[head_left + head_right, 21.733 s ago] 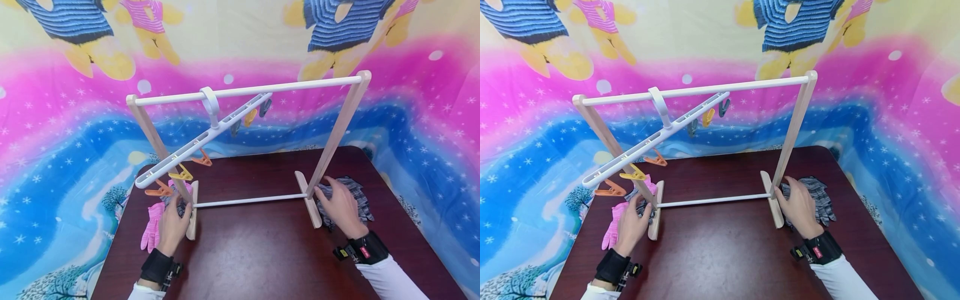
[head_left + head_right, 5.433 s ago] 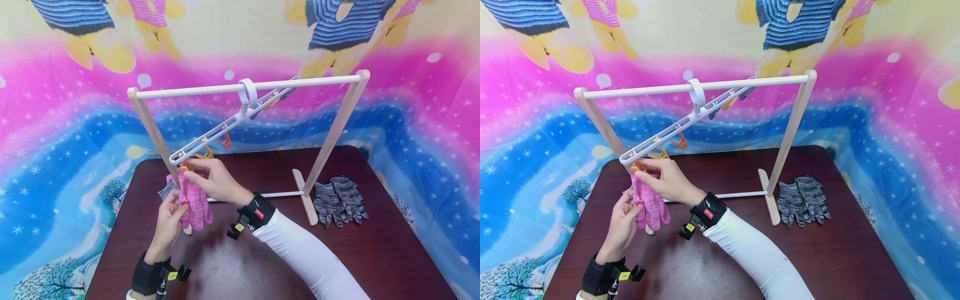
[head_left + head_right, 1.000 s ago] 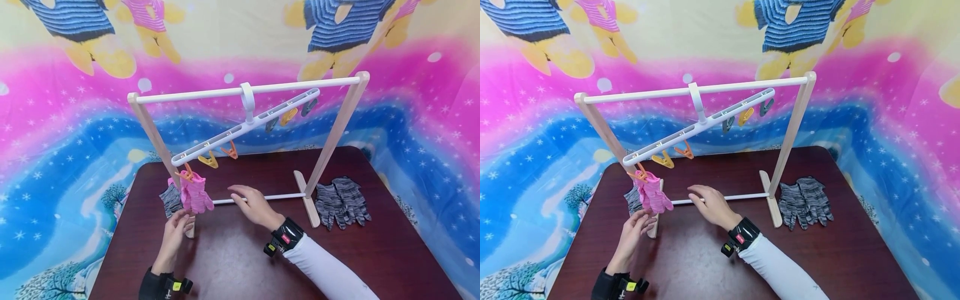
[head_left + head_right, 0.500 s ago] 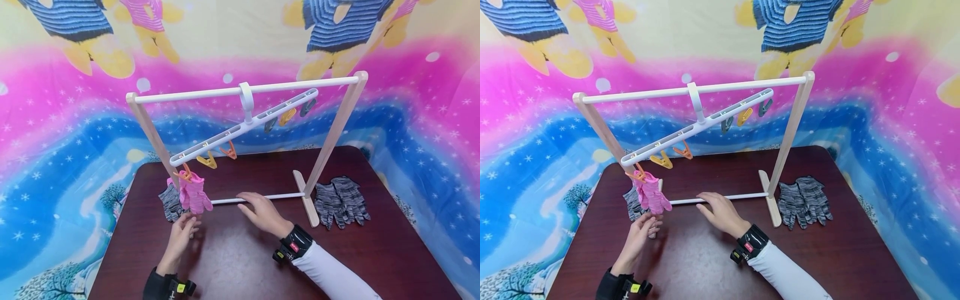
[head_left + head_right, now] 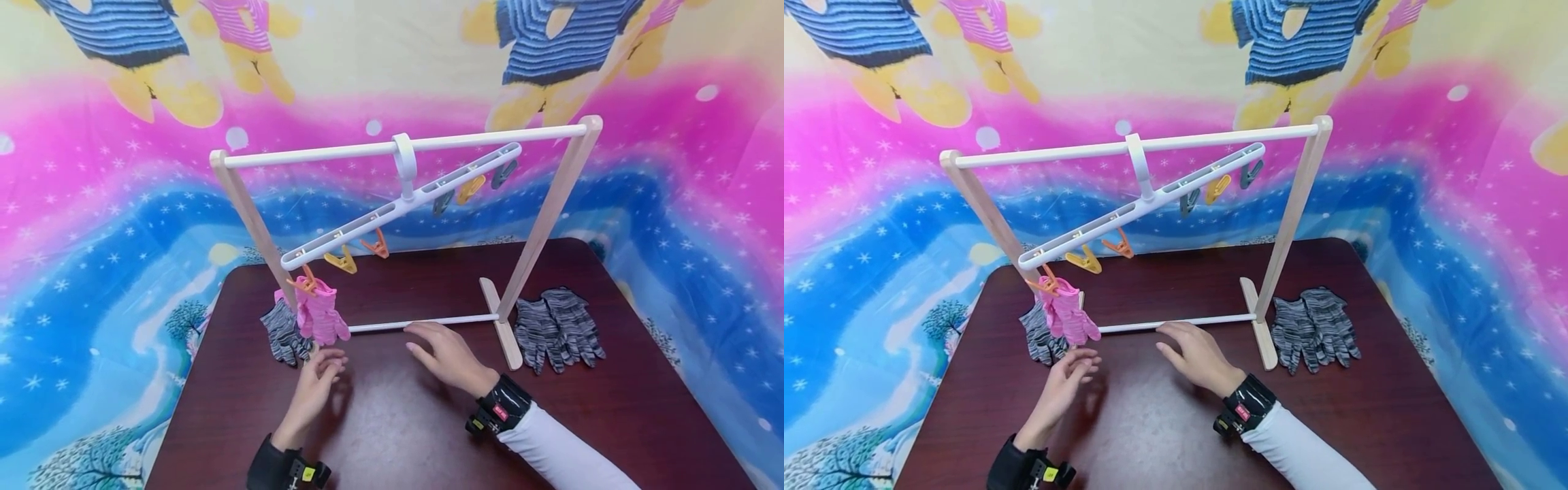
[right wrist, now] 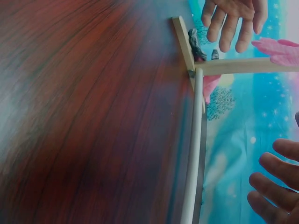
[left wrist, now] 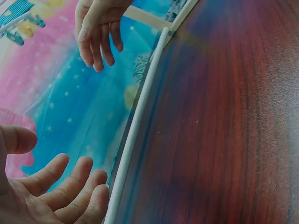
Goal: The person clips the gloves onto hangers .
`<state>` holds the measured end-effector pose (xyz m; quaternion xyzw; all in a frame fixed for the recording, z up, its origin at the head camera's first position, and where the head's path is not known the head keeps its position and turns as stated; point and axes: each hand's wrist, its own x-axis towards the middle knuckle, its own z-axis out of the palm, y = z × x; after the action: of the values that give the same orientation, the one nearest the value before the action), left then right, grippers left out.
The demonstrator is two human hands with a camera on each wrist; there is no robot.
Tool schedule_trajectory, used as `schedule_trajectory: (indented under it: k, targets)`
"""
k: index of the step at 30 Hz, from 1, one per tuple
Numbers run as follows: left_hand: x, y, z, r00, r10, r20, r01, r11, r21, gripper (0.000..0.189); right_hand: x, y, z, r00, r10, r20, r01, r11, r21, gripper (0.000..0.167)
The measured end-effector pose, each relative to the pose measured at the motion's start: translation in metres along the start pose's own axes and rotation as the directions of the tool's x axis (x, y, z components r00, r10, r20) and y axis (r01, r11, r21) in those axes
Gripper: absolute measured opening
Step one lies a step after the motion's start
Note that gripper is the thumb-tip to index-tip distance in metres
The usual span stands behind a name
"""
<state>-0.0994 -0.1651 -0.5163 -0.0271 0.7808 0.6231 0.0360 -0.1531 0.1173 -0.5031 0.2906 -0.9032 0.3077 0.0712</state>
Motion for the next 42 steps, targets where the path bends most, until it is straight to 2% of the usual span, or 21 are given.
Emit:
schedule_trajectory:
  k: [12, 23, 36, 42]
  targets:
    - [0.003, 0.010, 0.021, 0.997, -0.012, 0.075, 0.012, 1.000, 0.008, 0.024, -0.013, 0.014, -0.016, 0.998, 0.058, 0.017, -0.057, 0.998, -0.033, 0.035]
    - [0.004, 0.014, 0.035, 0.990, 0.079, 0.116, -0.090, 0.992, 0.093, 0.021, -0.028, 0.029, -0.028, 0.996, 0.077, -0.034, -0.080, 0.994, -0.077, 0.033]
    - [0.005, 0.017, 0.050, 0.980, 0.096, 0.176, -0.127, 0.976, 0.176, 0.023, -0.058, 0.060, -0.041, 0.989, 0.134, -0.062, -0.141, 0.981, -0.130, 0.033]
    - [0.006, 0.016, 0.059, 0.971, 0.133, 0.199, -0.173, 0.965, 0.196, 0.021, -0.066, 0.068, -0.046, 0.979, 0.194, -0.059, -0.199, 0.973, -0.119, 0.034]
